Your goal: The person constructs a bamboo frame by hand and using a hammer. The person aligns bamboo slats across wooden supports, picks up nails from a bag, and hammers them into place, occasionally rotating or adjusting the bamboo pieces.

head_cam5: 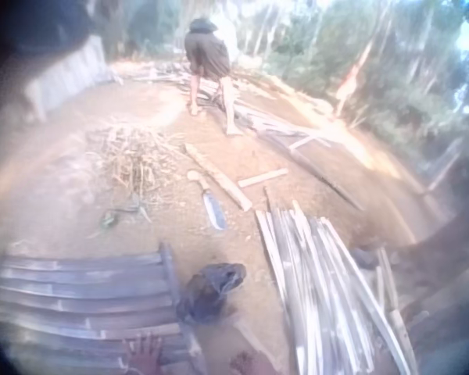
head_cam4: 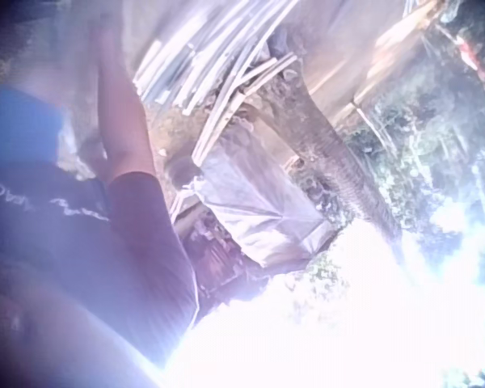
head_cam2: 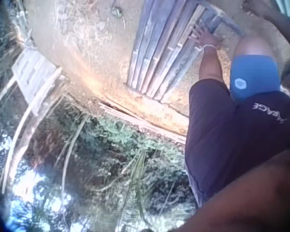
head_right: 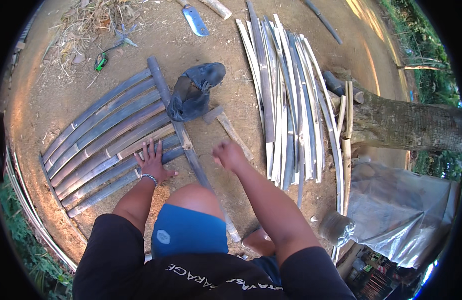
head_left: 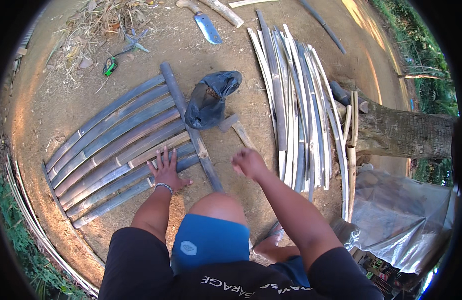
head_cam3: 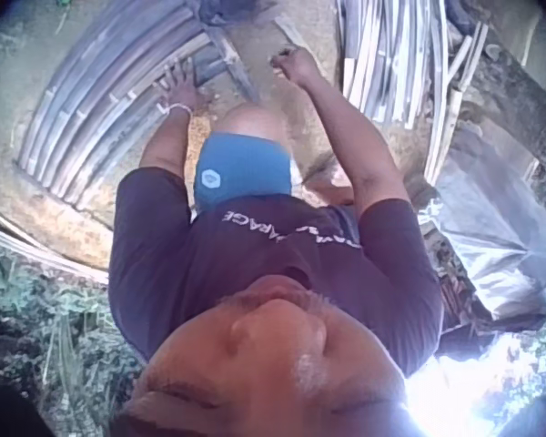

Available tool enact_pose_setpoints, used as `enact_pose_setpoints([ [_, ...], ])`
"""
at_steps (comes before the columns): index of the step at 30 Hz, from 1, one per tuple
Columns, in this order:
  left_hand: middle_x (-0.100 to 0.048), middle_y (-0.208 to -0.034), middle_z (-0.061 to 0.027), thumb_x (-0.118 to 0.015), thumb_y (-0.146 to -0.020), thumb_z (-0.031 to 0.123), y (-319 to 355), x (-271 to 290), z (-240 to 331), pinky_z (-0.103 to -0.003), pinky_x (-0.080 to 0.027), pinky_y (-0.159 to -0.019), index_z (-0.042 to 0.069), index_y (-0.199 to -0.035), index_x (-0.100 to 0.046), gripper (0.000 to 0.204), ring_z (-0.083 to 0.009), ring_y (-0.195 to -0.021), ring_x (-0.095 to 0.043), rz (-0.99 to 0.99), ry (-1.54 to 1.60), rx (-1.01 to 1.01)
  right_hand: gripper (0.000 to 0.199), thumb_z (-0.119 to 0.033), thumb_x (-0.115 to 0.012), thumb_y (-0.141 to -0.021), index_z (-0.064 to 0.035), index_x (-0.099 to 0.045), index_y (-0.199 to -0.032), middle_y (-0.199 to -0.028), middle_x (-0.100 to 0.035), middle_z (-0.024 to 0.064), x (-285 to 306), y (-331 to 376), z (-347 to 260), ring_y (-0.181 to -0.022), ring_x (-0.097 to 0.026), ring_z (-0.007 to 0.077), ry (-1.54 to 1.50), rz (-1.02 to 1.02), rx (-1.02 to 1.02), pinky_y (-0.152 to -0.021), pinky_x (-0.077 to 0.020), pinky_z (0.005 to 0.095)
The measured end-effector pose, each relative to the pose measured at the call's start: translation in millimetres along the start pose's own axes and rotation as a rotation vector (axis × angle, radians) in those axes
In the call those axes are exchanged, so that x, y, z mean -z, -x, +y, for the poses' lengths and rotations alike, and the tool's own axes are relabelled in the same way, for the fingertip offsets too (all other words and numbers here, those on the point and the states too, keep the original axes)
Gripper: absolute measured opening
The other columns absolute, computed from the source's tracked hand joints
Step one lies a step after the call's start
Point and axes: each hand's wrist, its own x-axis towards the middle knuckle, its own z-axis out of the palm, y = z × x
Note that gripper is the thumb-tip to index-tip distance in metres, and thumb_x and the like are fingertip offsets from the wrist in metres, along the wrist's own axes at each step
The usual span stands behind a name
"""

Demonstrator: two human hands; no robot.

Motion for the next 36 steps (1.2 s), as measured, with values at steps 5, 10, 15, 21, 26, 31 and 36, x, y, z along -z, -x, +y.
enact_pose_setpoints([
  [5,0.01,-0.175,-0.0131,-0.085,-0.058,0.073,-0.2,-3.6,5.6,-0.07,0.005,-0.121,0.019,-0.168,-0.002,0.148,-0.0374,-0.16,0.012,0.02,-0.062,0.032,0.03,-0.025,-0.077,-0.092,0.0034,-0.072,-0.101,-0.082,-0.074,0.0096,-0.7,-81.7,-72.2,-0.063,-0.067,0.0137,-0.506,0.127,0.097,-0.056,-0.0504,0.027],
  [10,0.011,-0.175,-0.0142,-0.086,-0.058,0.072,-1.1,-4.9,16.8,-0.07,0.004,-0.121,0.019,-0.168,0.001,0.15,-0.038,-0.16,0.012,0.037,-0.12,0.062,0.038,-0.029,-0.077,-0.09,0.0012,-0.072,-0.113,-0.085,-0.075,0.0144,10.5,-86.4,-78.4,-0.077,-0.073,0.0277,-0.56,0.283,0.108,-0.073,-0.0567,0.0407],
  [15,0.012,-0.175,-0.0144,-0.09,-0.056,0.066,-3.7,-17.6,17.6,-0.07,-0.002,-0.121,0.016,-0.168,0.002,0.153,-0.0376,-0.161,0.01,0.076,-0.156,0.085,0.043,-0.034,-0.069,-0.093,-0.0022,-0.068,-0.122,-0.096,-0.073,0.0197,37.3,8.1,54.2,-0.092,-0.069,0.0409,0.11,-0.001,0.332,-0.084,-0.055,0.0491],
  [21,0.011,-0.174,-0.0161,-0.085,-0.061,0.073,-3.6,-27.7,17.9,-0.067,-0.008,-0.124,0.014,-0.167,0.004,0.151,-0.037,-0.161,0.005,0.049,-0.3,0.094,0.049,-0.033,-0.072,-0.091,-0.0107,-0.065,-0.134,-0.118,-0.073,0.0155,109.5,114.2,261.8,-0.111,-0.068,0.0362,0.434,-0.253,0.108,-0.098,-0.0528,0.0489],
  [26,0.006,-0.174,-0.0177,-0.079,-0.064,0.08,9.7,-5.3,24.3,-0.068,-0.011,-0.123,0.013,-0.167,0.006,0.149,-0.037,-0.161,0.002,-0.203,-0.445,0.057,0.045,-0.033,-0.072,-0.093,-0.0165,-0.066,-0.134,-0.124,-0.072,0.0095,189.1,132.2,349.6,-0.115,-0.068,0.0325,0.413,-0.02,-0.103,-0.1,-0.053,0.0454],
  [31,0.002,-0.174,-0.0217,-0.072,-0.068,0.085,28.6,10.3,114.6,-0.069,-0.012,-0.122,0.01,-0.166,0.006,0.146,-0.0403,-0.16,-0.007,-0.454,-0.558,-0.108,0.045,-0.031,-0.07,-0.095,-0.01,-0.064,-0.135,-0.127,-0.07,0.0152,242.4,90.8,410.1,-0.118,-0.067,0.0322,0.175,0.391,-0.243,-0.103,-0.0525,0.0426],
  [36,-0.004,-0.172,-0.026,-0.076,-0.072,0.077,49.4,-132.9,115.6,-0.068,-0.017,-0.123,0.01,-0.166,0.003,0.141,-0.0434,-0.158,-0.013,-0.089,0.056,0.124,0.052,-0.034,-0.067,-0.097,-0.0107,-0.058,-0.143,-0.14,-0.06,0.0163,249.7,22.7,416.2,-0.129,-0.058,0.0338,0.197,0.448,-0.26,-0.11,-0.0472,0.0427],
])
